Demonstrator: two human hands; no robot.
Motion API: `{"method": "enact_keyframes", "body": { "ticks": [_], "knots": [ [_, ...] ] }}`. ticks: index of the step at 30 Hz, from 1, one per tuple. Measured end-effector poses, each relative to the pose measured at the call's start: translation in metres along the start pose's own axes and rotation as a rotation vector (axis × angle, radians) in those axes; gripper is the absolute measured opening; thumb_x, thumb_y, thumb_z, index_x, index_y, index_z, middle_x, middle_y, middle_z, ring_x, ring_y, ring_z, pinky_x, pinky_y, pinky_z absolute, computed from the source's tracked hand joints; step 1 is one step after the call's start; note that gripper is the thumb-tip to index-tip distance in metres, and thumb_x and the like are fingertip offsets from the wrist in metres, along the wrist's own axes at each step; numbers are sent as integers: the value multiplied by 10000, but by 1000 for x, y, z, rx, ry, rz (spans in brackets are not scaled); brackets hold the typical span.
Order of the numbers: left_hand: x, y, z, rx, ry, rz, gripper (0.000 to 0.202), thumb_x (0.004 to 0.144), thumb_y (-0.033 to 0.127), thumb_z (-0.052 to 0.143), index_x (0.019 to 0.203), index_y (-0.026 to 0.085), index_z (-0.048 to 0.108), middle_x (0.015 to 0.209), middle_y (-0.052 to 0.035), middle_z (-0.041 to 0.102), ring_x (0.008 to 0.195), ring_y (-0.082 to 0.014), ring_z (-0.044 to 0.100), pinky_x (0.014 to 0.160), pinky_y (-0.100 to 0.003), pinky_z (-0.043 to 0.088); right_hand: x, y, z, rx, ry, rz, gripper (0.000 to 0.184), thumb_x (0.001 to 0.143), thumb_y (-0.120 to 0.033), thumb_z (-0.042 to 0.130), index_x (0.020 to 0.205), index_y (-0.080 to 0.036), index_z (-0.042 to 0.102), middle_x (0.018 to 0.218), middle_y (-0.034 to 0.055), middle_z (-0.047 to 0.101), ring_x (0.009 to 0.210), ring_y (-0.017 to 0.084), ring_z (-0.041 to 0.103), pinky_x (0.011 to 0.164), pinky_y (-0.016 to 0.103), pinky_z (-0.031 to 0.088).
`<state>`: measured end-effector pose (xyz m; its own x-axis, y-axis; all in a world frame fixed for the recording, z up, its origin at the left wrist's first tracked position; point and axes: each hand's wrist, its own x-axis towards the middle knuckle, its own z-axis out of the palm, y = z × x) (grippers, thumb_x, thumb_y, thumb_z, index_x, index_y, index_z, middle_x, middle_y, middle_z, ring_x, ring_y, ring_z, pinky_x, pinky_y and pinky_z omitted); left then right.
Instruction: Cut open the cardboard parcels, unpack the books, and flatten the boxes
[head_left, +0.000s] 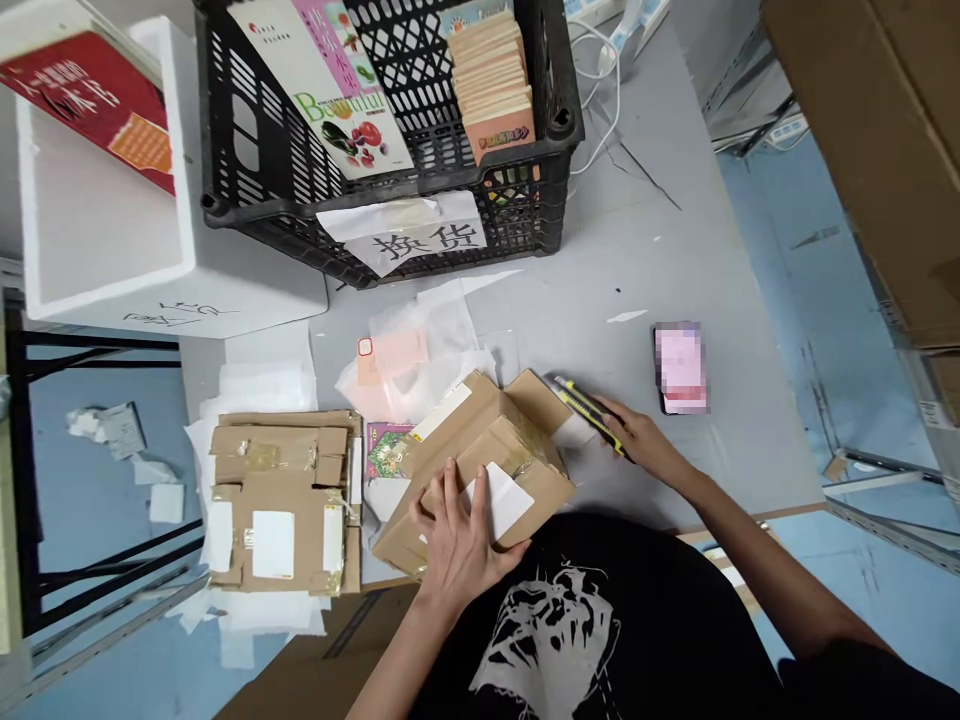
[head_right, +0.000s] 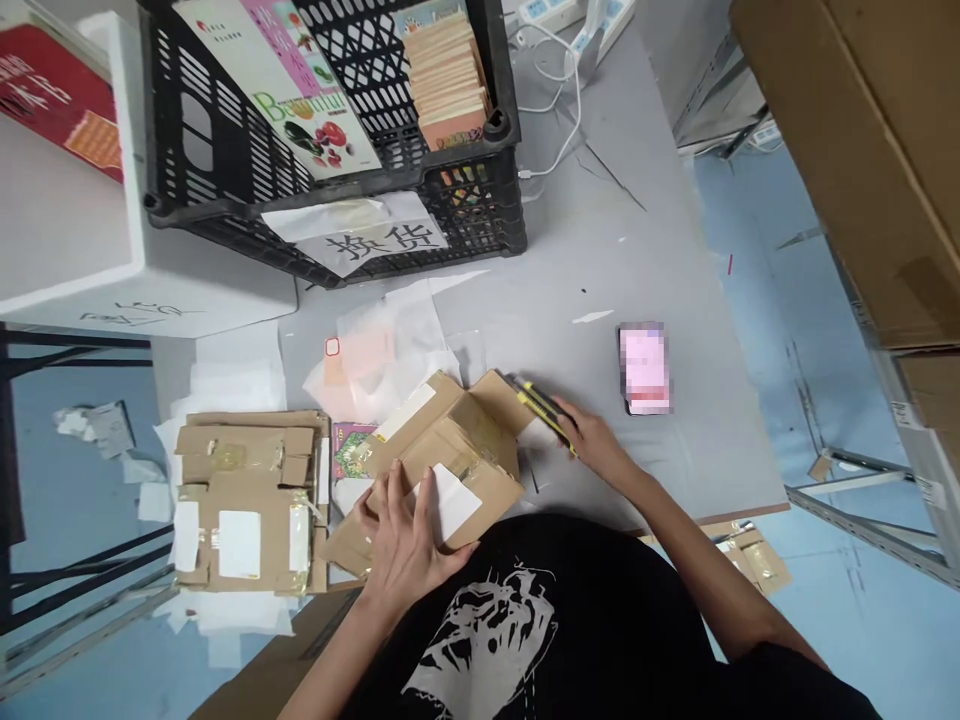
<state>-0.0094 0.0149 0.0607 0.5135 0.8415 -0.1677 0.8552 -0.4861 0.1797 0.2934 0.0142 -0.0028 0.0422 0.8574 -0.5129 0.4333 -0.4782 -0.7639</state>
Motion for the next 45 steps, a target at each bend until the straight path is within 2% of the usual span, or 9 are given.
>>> {"method": "enact_keyframes", "body": {
  "ticks": [2, 5, 10, 16, 23, 28, 31, 35, 45],
  "knots": [
    [-2, 0, 1, 8, 13, -8, 1064, 629, 719, 598, 1471, 175, 241, 1515, -267, 160, 1331, -495, 212, 999, -607, 142, -12, -22, -10, 134, -149, -2, 437, 914, -371, 418, 1323, -245, 509, 903, 25, 684, 482, 89, 532, 533, 251, 499],
    [-4, 1, 2, 11, 39, -3, 1090, 627, 703, 616, 1487, 194, 181, 1529, -258, 107, 1324, -498, 219, 990, -615, 153, -23, -40, -17, 181, -211, -29, 507, 804, -367, 613, 1303, -316, 537, 1118, 30, 659, 480, 57, 501, 485, 222, 474],
    [-4, 1, 1, -21, 49, 2, 1073, 634, 704, 613, 1486, 198, 203, 1547, -234, 52, 1326, -494, 212, 1000, -620, 148, -30, -40, -22, 171, -311, -57, 477, 847, -313, 549, 1324, -301, 528, 889, -7, 690, 530, 90, 577, 577, 244, 490],
    [-2, 0, -1, 16, 36, 13, 1094, 625, 703, 615, 1488, 188, 183, 1543, -249, 37, 1314, -500, 227, 989, -625, 156, -26, -39, -30, 147, -381, -89, 477, 861, -302, 528, 1338, -284, 520, 720, -42, 632, 475, 79, 517, 533, 225, 435],
    [1, 1, -2, 39, 36, 20, 1090, 631, 688, 614, 1487, 174, 175, 1540, -262, 29, 1303, -510, 237, 976, -623, 158, -33, -33, -31, 137, -397, -79, 502, 870, -337, 531, 1368, -302, 483, 736, -30, 637, 474, 83, 489, 501, 224, 426],
    [3, 2, -4, 55, 64, 46, 1116, 641, 699, 602, 1497, 164, 128, 1536, -277, 37, 1294, -514, 251, 963, -618, 175, -46, -36, -37, 88, -385, -4, 486, 873, -369, 530, 1356, -325, 498, 913, 5, 696, 538, 102, 570, 544, 243, 478],
    [3, 2, -4, 79, 86, 64, 1106, 660, 683, 602, 1500, 149, 119, 1532, -289, 45, 1286, -511, 270, 946, -610, 201, -52, -41, -41, -5, -388, -49, 480, 887, -391, 508, 1363, -330, 487, 1041, 18, 704, 735, 158, 653, 674, 283, 514],
    [1, 2, -2, 77, 110, 74, 1105, 653, 680, 612, 1497, 143, 143, 1531, -292, 59, 1285, -508, 280, 945, -603, 204, -58, -43, -44, -137, -339, -136, 471, 904, -408, 482, 1373, -376, 455, 1191, -6, 666, 948, 205, 657, 785, 322, 515],
    [-2, 0, 2, 90, 102, 57, 1078, 652, 708, 588, 1484, 148, 193, 1520, -293, 103, 1279, -499, 289, 945, -605, 209, -83, -33, -42, -245, -291, -230, 479, 940, -384, 431, 1416, -389, 378, 1214, -3, 653, 996, 211, 657, 776, 321, 532]
  ]
}}
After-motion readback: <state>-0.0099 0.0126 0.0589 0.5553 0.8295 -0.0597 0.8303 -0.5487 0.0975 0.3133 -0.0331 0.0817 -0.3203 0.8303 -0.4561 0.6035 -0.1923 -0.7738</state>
